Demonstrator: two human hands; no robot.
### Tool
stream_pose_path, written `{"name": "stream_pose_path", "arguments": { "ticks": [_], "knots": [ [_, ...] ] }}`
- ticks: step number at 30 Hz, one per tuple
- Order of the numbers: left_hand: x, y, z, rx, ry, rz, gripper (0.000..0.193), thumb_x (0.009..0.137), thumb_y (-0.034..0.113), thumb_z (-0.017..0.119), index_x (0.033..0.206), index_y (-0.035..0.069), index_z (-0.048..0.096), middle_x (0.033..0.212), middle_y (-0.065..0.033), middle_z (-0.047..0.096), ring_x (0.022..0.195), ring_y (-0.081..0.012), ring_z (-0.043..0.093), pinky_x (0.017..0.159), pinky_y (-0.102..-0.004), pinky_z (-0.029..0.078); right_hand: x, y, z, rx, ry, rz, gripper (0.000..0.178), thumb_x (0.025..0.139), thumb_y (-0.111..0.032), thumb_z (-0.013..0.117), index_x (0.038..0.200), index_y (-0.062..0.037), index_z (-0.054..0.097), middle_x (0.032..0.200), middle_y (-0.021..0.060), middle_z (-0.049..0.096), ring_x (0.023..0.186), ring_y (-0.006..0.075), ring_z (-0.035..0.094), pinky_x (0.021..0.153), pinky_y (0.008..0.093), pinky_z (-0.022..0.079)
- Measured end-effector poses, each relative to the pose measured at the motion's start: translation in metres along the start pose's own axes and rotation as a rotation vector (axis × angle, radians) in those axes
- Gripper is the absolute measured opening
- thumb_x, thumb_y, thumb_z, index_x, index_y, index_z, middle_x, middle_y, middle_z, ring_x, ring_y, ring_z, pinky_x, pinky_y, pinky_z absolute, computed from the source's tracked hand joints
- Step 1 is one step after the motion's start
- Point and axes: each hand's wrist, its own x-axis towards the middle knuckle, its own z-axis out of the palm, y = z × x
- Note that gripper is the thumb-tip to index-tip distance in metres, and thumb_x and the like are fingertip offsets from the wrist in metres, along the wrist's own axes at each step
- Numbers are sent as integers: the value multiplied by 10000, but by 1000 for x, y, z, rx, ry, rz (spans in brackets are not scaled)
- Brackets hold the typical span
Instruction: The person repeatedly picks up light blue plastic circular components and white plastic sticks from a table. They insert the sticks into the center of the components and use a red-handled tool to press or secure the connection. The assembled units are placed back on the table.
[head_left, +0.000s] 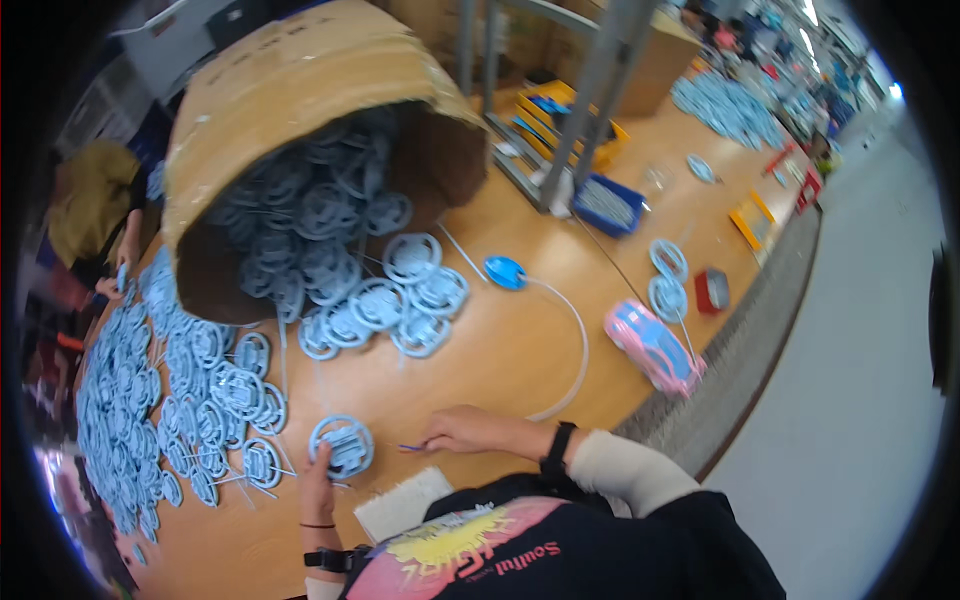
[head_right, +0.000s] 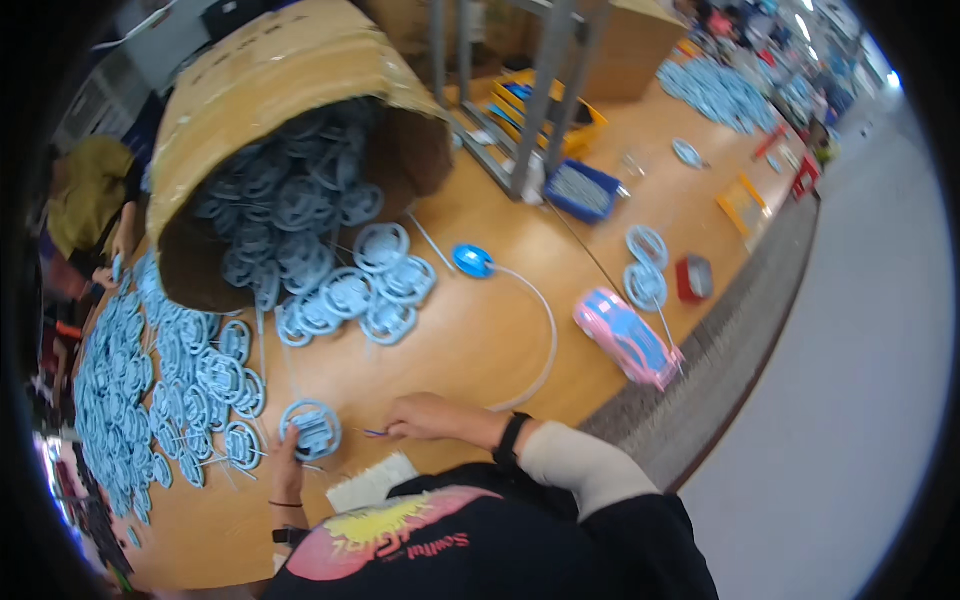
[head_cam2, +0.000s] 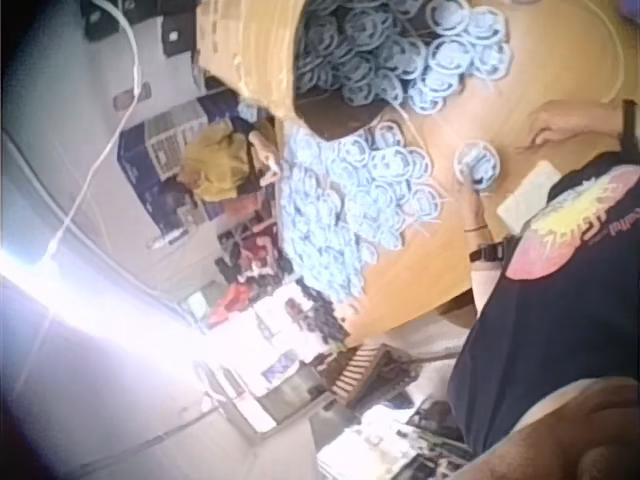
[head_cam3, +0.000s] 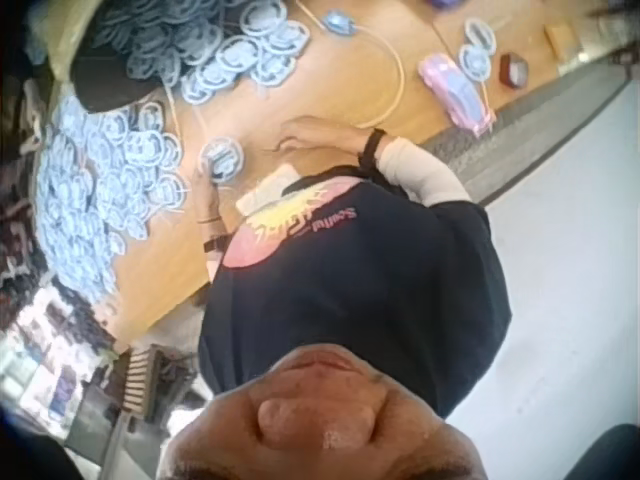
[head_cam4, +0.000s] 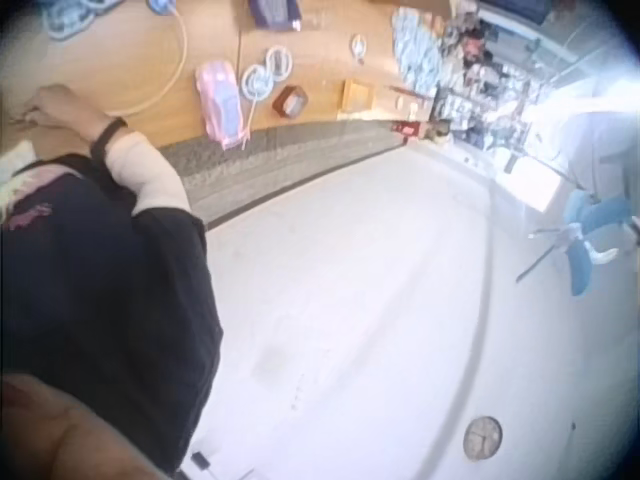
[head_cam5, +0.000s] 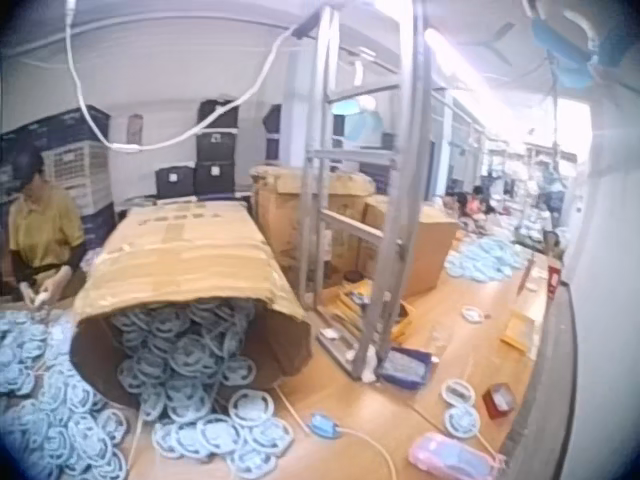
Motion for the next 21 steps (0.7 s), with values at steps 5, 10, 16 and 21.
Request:
{"name": "stream_pose_path", "arguments": {
  "ticks": [5,10,16,21],
  "knots": [
    [66,71,-125,272,425,296,403,873,265,562,1134,-37,513,986,-78,569,958,-155,532,773,-269,454,32,77,-62,-195,660,142,164,780,-143,562,889,-40,629,945,156,597,869,324,561,766,415,450],
    [144,60,-193,270,967,462,700,818,304,625,1359,31,275,1392,-198,284,1227,-296,373,993,-338,328,87,54,-173,-694,556,418,206,775,-156,540,923,-45,632,900,172,617,892,347,563,798,414,457],
    [107,16,-54,1429,787,263,800,744,441,628,1392,156,256,1450,-175,151,1309,-443,109,992,-631,101,106,120,-188,-639,440,692,327,784,-259,530,999,-18,578,881,218,623,836,380,599,740,468,469],
    [130,7,-88,1376,890,323,790,747,452,606,1397,184,248,1473,-130,98,1323,-437,56,986,-648,55,112,92,-201,-399,513,534,247,790,-211,532,869,10,610,765,213,620,737,360,603,658,428,455]
  ]
}}
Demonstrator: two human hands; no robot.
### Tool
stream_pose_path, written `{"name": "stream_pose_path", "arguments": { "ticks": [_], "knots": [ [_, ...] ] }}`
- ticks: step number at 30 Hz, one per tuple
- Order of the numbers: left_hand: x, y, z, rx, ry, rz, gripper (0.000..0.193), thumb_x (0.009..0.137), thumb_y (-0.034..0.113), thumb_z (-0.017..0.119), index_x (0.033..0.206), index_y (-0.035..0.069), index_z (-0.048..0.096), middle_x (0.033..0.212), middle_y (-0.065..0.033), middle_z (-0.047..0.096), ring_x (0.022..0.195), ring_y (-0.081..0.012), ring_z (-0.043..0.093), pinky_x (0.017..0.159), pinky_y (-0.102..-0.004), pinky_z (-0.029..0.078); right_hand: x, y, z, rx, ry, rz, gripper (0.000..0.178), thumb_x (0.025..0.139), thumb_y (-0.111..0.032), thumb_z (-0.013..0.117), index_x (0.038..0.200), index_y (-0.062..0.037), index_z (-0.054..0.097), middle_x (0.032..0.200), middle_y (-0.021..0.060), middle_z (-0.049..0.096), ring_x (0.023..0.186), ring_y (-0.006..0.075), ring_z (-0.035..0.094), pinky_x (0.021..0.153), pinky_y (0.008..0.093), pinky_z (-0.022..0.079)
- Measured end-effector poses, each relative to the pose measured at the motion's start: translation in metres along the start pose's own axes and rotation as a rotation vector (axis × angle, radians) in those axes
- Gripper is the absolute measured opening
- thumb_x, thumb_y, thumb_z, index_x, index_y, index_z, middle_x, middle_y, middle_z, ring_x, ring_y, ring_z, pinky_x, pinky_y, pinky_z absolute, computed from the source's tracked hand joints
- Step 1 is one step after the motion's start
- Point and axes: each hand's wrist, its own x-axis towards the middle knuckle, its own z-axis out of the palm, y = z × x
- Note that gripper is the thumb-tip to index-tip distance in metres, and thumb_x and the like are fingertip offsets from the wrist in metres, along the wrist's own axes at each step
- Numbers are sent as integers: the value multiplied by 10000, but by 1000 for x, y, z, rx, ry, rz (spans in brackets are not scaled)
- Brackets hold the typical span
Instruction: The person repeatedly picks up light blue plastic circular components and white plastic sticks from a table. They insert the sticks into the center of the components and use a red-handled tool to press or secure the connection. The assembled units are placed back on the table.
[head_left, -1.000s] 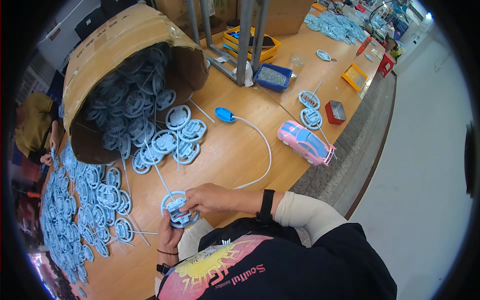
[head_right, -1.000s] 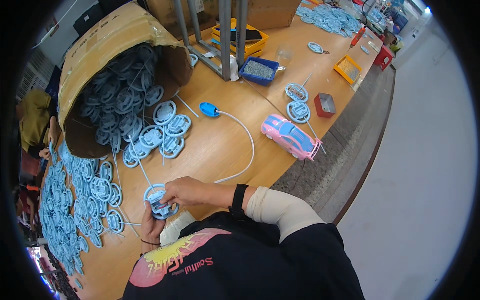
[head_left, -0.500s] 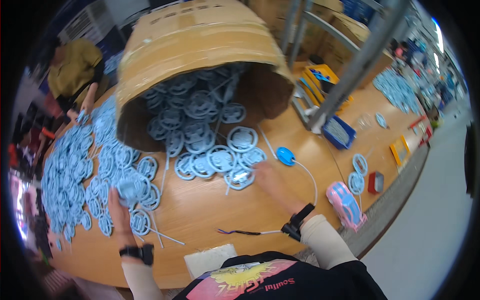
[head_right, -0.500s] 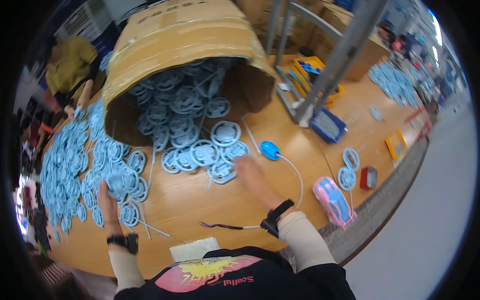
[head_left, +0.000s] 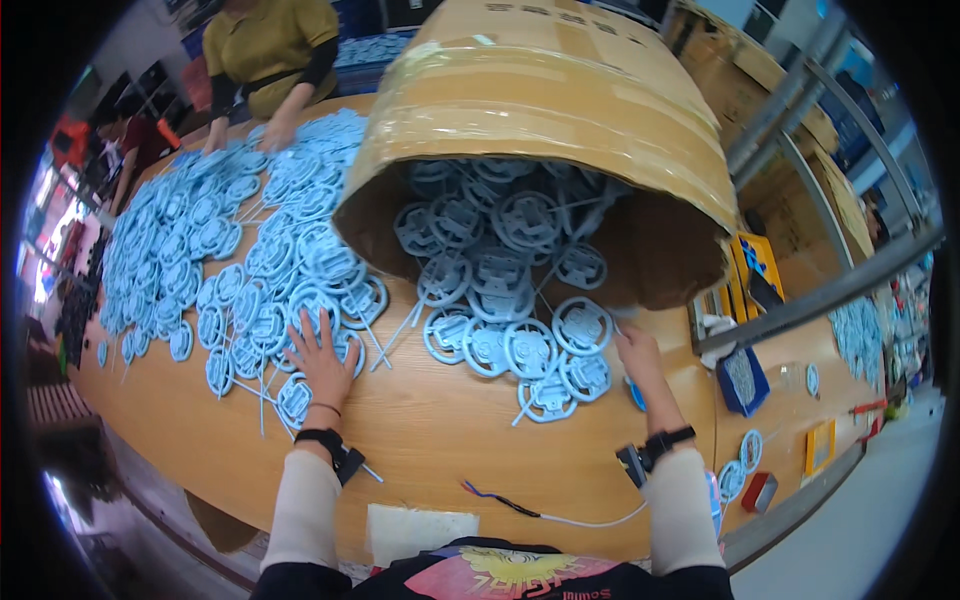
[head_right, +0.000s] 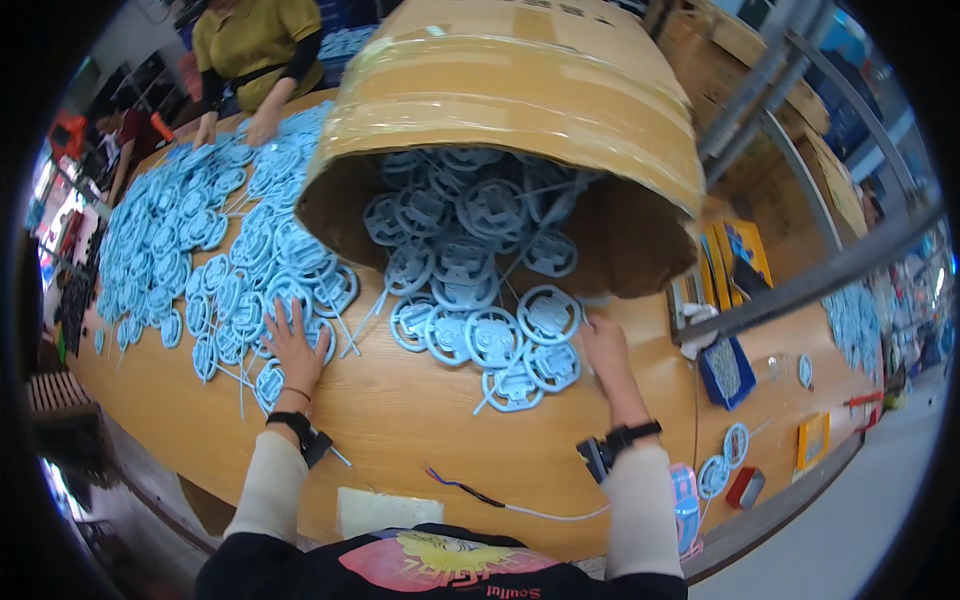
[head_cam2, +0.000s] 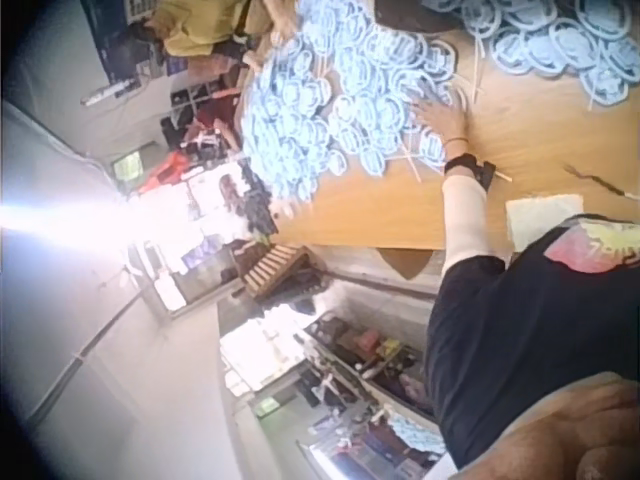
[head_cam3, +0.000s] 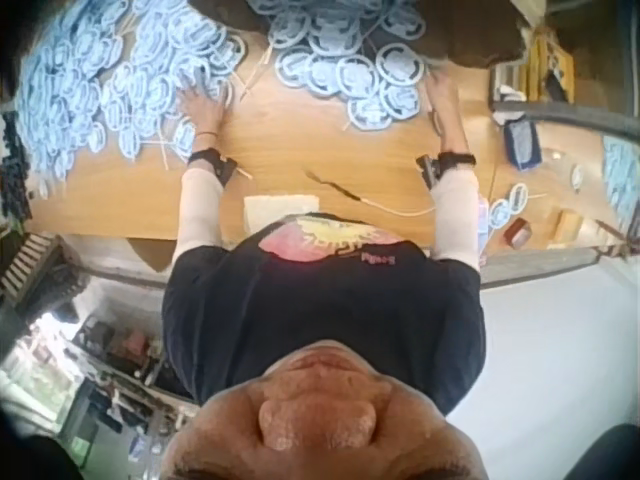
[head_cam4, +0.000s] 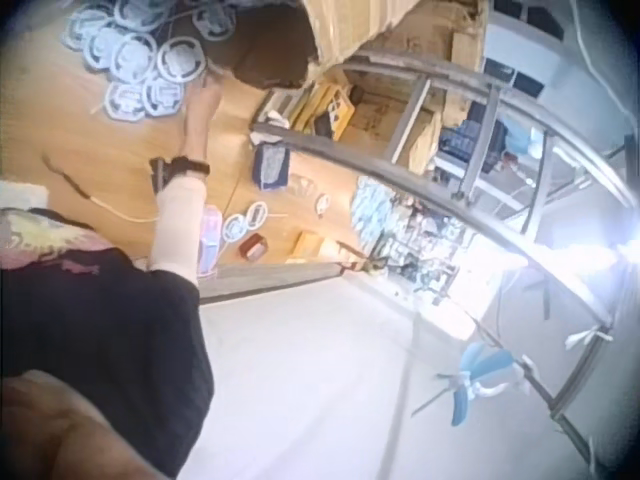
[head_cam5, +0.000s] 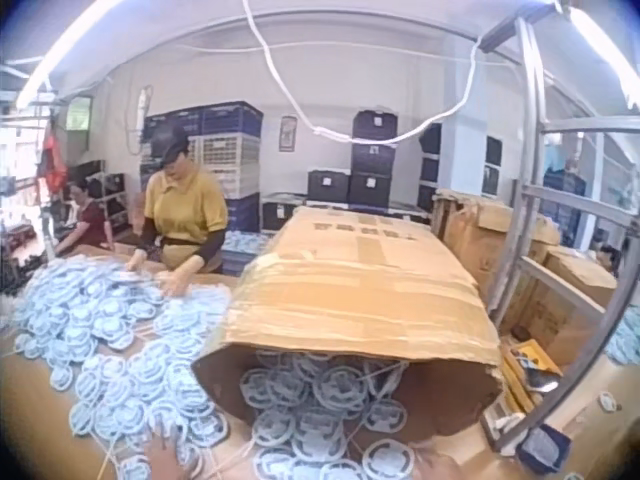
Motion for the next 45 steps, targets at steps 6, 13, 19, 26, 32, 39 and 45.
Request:
{"name": "stream_pose_path", "arguments": {
  "ticks": [6,13,19,26,32,39,45],
  "knots": [
    [53,-21,20,-32,57,70,817,739,473,605,1408,204,219,1478,-107,102,1328,-424,60,982,-653,57,-67,-55,-86,556,-10,159,188,850,-146,534,929,0,622,545,-60,410,463,22,361,421,185,236],
    [138,-29,62,-11,72,-49,876,704,583,596,1403,207,226,1475,-127,75,1314,-454,56,966,-672,83,-142,-96,-109,520,-17,145,237,861,-132,512,1026,21,587,544,-52,415,443,23,370,411,170,258],
    [194,-20,65,-69,-36,-24,837,703,583,594,1388,223,275,1473,-133,86,1306,-468,71,978,-654,123,-182,-152,-85,723,-247,229,319,875,-166,564,1135,18,547,638,-40,467,551,23,395,493,167,281],
    [119,-72,6,-277,94,93,772,675,470,685,1304,120,408,1405,-203,241,1281,-478,163,1022,-570,170,-181,-172,-36,710,-650,232,288,891,-148,539,1128,17,549,636,-60,442,548,19,376,491,168,280],
    [-35,-116,-30,-16,-17,-376,896,674,475,687,1391,151,259,1432,-239,137,1291,-499,83,1021,-589,104,-184,-175,-18,684,-711,247,291,889,-145,543,1135,11,549,640,-59,446,548,24,381,491,170,289],
    [80,-132,34,-92,91,-563,862,723,561,601,1405,199,219,1448,-228,78,1259,-563,56,1012,-614,83,-181,-179,-15,615,-780,166,299,878,-123,546,1148,6,550,598,-52,451,520,23,393,467,177,295],
    [164,-124,62,-64,-57,-669,843,729,571,579,1402,214,218,1449,-221,81,1241,-575,93,1012,-615,92,-202,-187,-19,725,-812,214,346,877,-66,534,1213,14,502,630,-20,480,528,37,408,469,186,303]
  ]
}}
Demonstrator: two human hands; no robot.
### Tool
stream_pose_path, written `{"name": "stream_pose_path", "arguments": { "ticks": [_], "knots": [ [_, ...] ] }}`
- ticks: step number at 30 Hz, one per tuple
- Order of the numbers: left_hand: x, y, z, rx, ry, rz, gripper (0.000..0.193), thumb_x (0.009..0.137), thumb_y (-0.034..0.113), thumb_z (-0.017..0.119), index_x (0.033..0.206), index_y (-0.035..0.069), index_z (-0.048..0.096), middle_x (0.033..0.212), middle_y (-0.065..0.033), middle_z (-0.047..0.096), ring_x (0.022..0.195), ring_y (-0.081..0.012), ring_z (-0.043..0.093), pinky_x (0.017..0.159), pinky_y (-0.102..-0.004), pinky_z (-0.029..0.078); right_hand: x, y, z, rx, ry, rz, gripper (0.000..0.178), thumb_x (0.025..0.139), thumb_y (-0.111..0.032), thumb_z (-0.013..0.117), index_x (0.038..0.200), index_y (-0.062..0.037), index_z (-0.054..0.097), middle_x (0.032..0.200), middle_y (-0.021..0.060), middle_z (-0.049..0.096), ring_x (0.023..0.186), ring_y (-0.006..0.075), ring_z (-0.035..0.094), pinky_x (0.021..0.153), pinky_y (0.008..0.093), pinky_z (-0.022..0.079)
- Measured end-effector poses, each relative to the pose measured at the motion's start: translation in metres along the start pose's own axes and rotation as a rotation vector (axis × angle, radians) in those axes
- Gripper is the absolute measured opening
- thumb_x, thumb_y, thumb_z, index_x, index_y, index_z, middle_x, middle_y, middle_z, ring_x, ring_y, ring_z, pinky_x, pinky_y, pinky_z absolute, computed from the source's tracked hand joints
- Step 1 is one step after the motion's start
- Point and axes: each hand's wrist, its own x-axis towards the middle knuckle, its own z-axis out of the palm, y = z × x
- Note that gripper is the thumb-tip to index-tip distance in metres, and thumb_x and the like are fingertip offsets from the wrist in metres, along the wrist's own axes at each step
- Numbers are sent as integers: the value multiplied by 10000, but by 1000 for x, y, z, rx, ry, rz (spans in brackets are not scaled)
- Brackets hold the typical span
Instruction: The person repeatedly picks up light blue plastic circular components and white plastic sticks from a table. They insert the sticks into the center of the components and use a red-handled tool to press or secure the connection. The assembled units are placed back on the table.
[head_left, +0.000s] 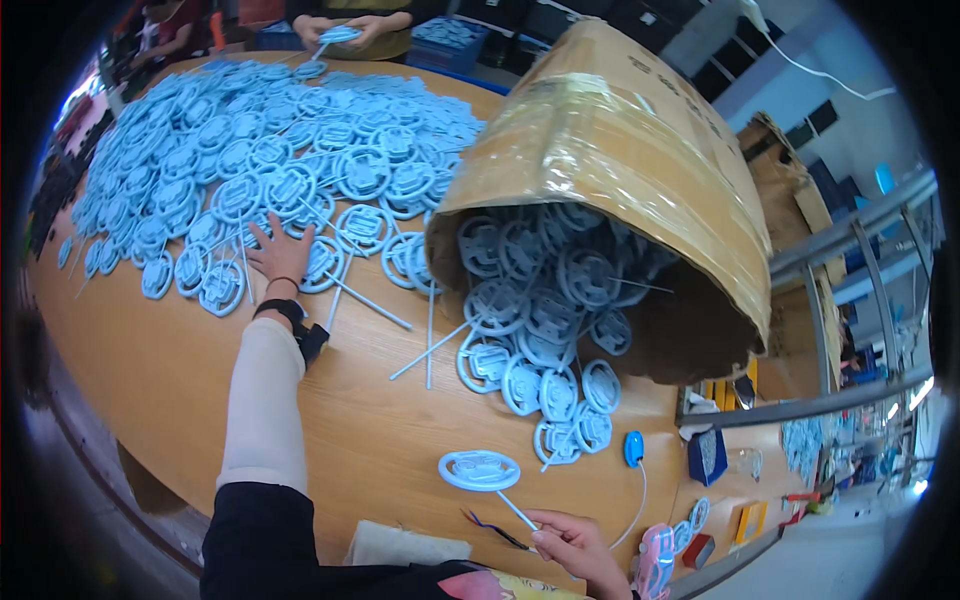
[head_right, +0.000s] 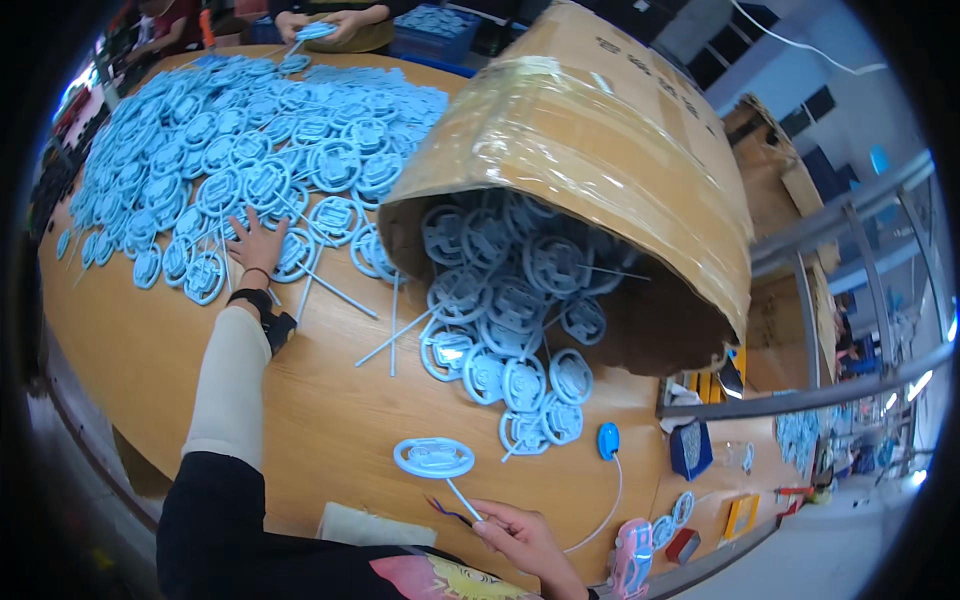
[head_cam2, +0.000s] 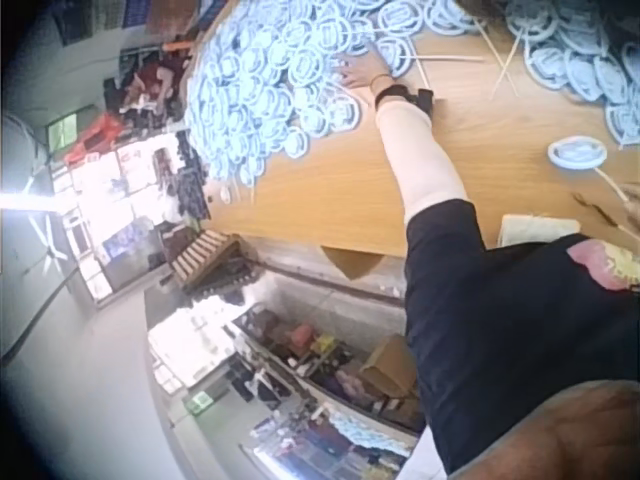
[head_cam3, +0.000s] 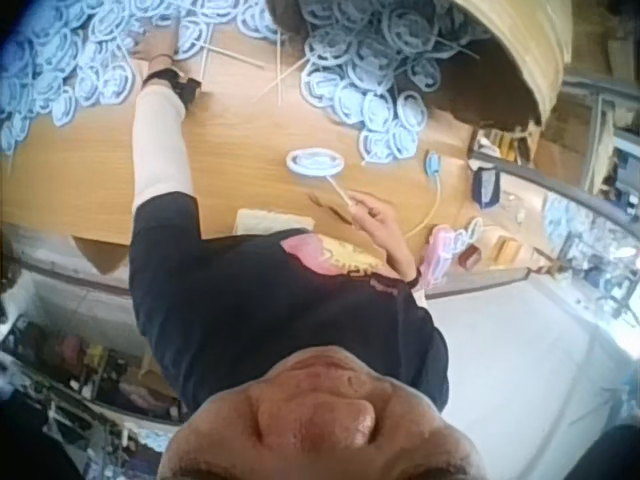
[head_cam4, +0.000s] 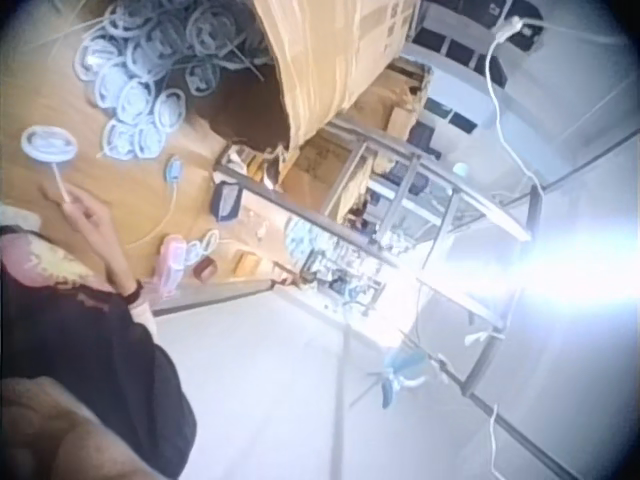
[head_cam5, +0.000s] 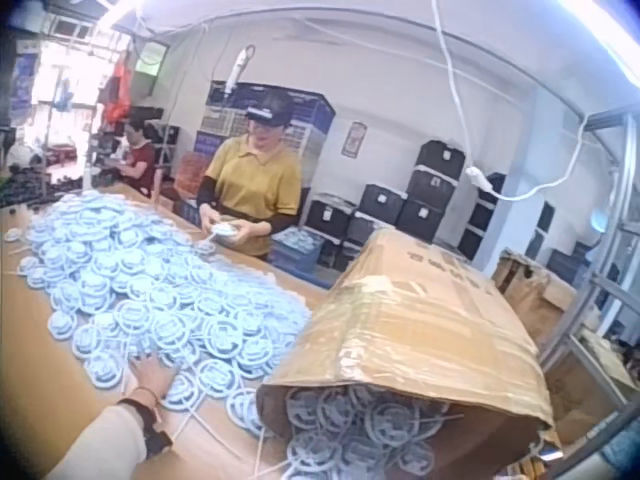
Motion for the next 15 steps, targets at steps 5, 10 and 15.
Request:
{"name": "stream_pose_path", "arguments": {
  "ticks": [5,10,15],
  "knots": [
    [-13,-21,3,-128,49,234,711,782,453,588,1294,3,384,1320,-240,375,1260,-378,296,1027,-416,267,-29,7,2,-6,20,-35,349,882,-94,534,1213,10,502,607,-16,485,528,38,422,469,178,302],
    [-221,-8,-135,-920,-1059,848,832,740,368,682,1383,57,255,1425,-159,253,1333,-284,209,1076,-359,205,-45,10,-2,108,-45,-97,339,893,-125,515,1206,4,509,566,-21,466,480,30,399,436,176,287],
    [-346,-18,-215,-809,-1030,1174,508,810,244,635,1252,64,461,1221,-143,498,1164,-271,446,963,-377,358,-63,-9,-10,138,-170,-138,324,909,-152,487,1191,5,513,565,-15,471,439,39,382,395,188,280]
  ]
}}
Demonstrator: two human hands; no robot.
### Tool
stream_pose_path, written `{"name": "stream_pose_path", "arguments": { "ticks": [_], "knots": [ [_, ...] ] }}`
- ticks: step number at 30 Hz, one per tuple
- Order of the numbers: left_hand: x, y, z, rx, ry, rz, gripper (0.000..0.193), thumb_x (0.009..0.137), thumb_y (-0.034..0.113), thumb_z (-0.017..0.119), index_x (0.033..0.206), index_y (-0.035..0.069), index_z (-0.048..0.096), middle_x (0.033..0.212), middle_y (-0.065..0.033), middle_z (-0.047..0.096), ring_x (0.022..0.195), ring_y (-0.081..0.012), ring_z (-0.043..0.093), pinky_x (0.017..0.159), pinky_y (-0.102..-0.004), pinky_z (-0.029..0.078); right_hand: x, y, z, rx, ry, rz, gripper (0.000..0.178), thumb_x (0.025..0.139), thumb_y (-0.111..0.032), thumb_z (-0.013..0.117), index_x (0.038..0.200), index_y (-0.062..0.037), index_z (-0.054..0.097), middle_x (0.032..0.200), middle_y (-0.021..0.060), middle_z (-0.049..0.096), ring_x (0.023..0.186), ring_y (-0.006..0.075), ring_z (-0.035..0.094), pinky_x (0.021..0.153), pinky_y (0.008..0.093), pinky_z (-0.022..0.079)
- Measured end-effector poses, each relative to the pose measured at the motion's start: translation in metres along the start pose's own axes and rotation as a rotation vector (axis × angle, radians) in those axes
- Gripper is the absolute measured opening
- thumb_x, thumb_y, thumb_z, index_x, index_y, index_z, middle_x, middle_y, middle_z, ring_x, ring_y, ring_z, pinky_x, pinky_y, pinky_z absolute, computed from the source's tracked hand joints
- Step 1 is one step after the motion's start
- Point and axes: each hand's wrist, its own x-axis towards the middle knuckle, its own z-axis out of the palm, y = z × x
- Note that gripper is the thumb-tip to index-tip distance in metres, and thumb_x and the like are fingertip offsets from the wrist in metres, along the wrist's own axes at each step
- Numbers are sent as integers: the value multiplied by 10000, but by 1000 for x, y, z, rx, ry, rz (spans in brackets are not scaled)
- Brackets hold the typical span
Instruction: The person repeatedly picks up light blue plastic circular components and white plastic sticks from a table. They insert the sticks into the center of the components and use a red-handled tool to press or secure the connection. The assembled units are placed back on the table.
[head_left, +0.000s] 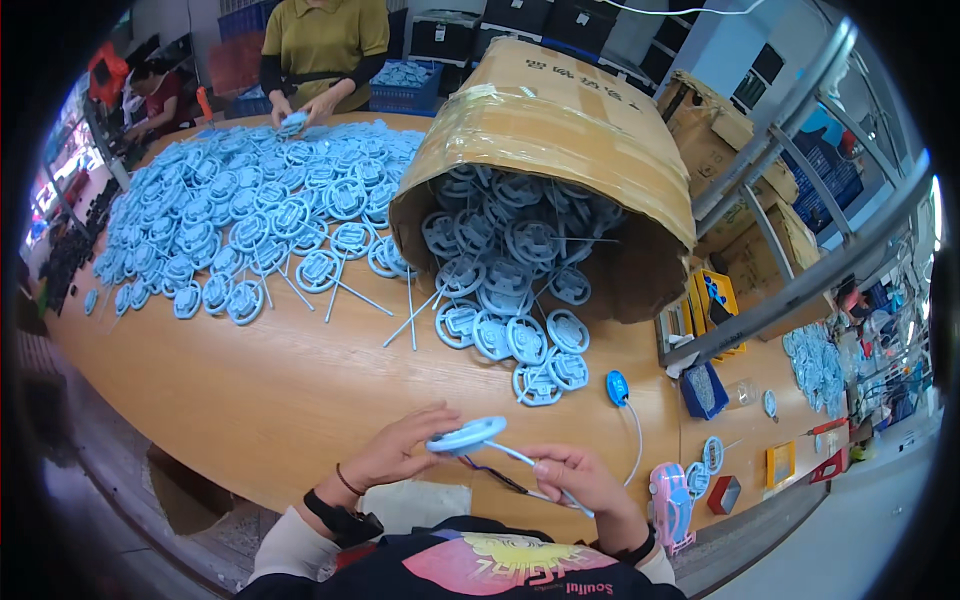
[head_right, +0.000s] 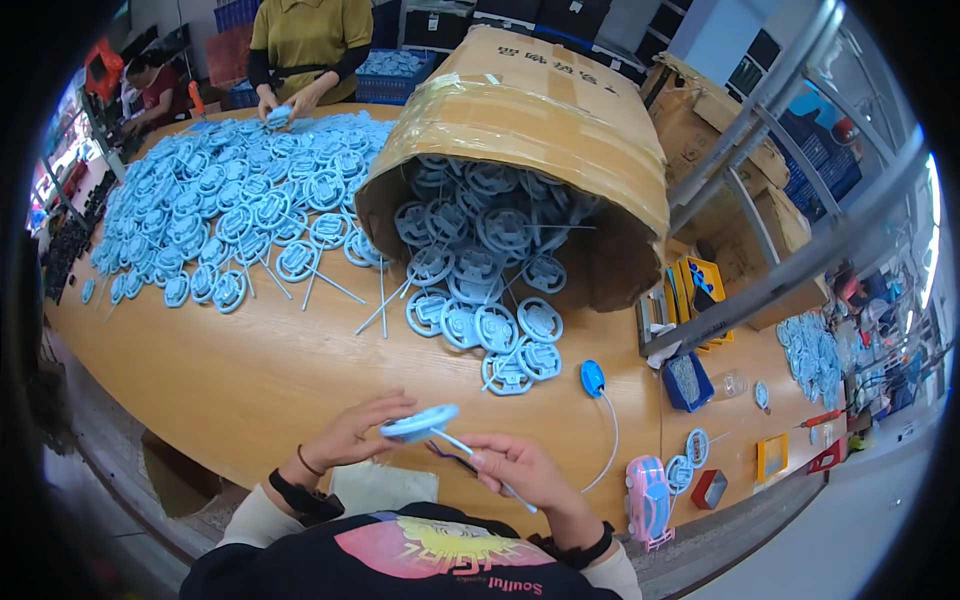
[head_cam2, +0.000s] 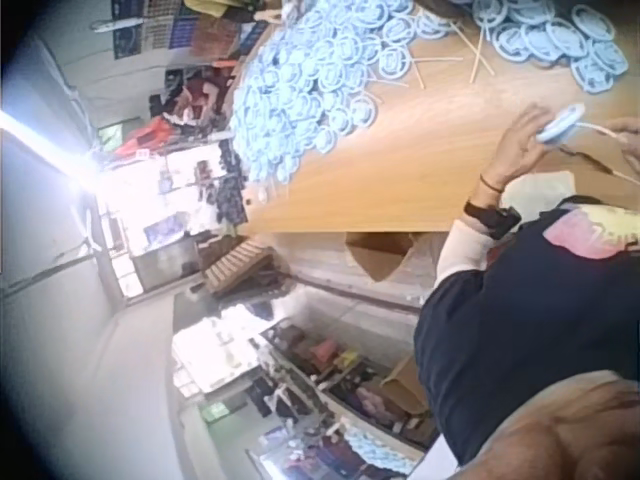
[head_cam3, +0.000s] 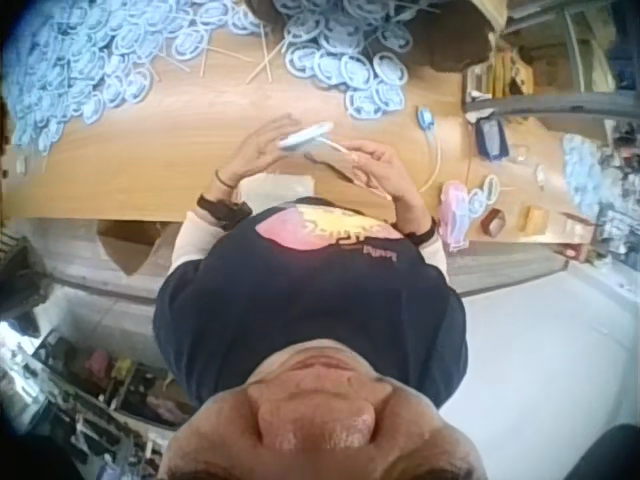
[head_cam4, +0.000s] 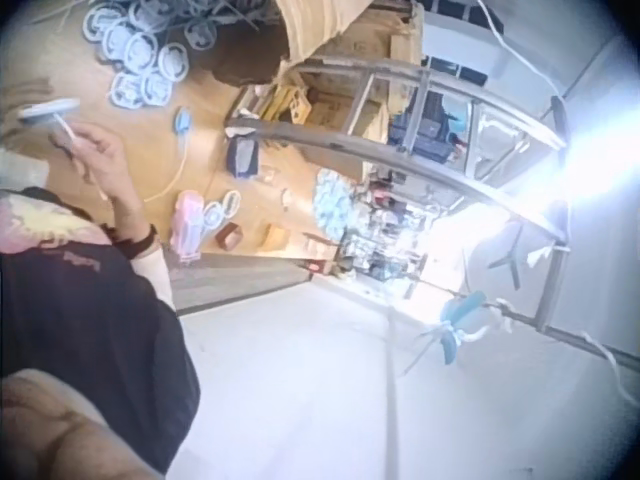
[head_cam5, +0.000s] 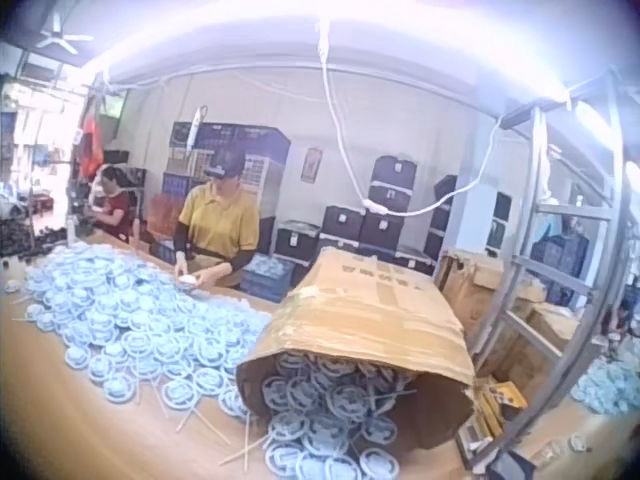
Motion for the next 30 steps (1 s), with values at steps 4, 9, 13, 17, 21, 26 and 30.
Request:
{"name": "stream_pose_path", "arguments": {
  "ticks": [4,9,13,17,21,26,30],
  "knots": [
    [-20,22,30,-198,165,-149,261,877,172,557,1096,30,571,938,-86,621,874,-195,604,757,-306,491,-9,-2,-13,128,-94,-27,332,934,-236,452,1174,-21,536,614,-15,504,503,32,438,430,172,321],
    [-32,8,51,-674,455,-444,249,920,203,487,1089,25,531,895,-29,593,764,-100,592,670,-262,520,59,123,-57,-408,155,-347,351,887,-267,518,1136,-21,534,802,101,568,683,192,549,596,302,444],
    [-51,-22,52,-803,628,-530,229,903,180,512,1078,32,529,876,-37,593,744,-115,600,660,-282,538,63,183,-45,-1183,158,-405,337,780,-272,615,1017,-39,554,895,154,551,939,325,520,773,412,435],
    [-73,-30,56,-762,762,-567,229,889,153,528,1080,27,534,870,-41,598,704,-115,594,639,-270,532,61,195,-47,-1164,182,-369,218,766,-207,615,905,-56,543,881,130,550,864,313,550,726,419,445],
    [-84,-39,62,-587,809,-504,227,882,140,536,1073,17,541,860,-38,600,691,-115,592,632,-261,526,52,177,-40,-1075,183,-429,134,806,-152,566,901,-60,542,866,130,568,832,326,559,704,416,446],
    [-72,-21,79,-721,728,-584,232,884,145,540,1074,12,544,860,-33,598,711,-108,591,654,-259,527,26,122,-20,-935,267,-643,133,833,-188,562,860,-57,561,793,118,573,734,311,571,621,382,446],
    [-53,0,86,-827,672,-546,229,892,149,533,1081,20,542,867,-32,595,746,-108,590,671,-264,528,18,98,-18,-1013,283,-626,171,825,-233,593,853,-65,575,758,96,582,677,289,578,574,353,446]
  ]
}}
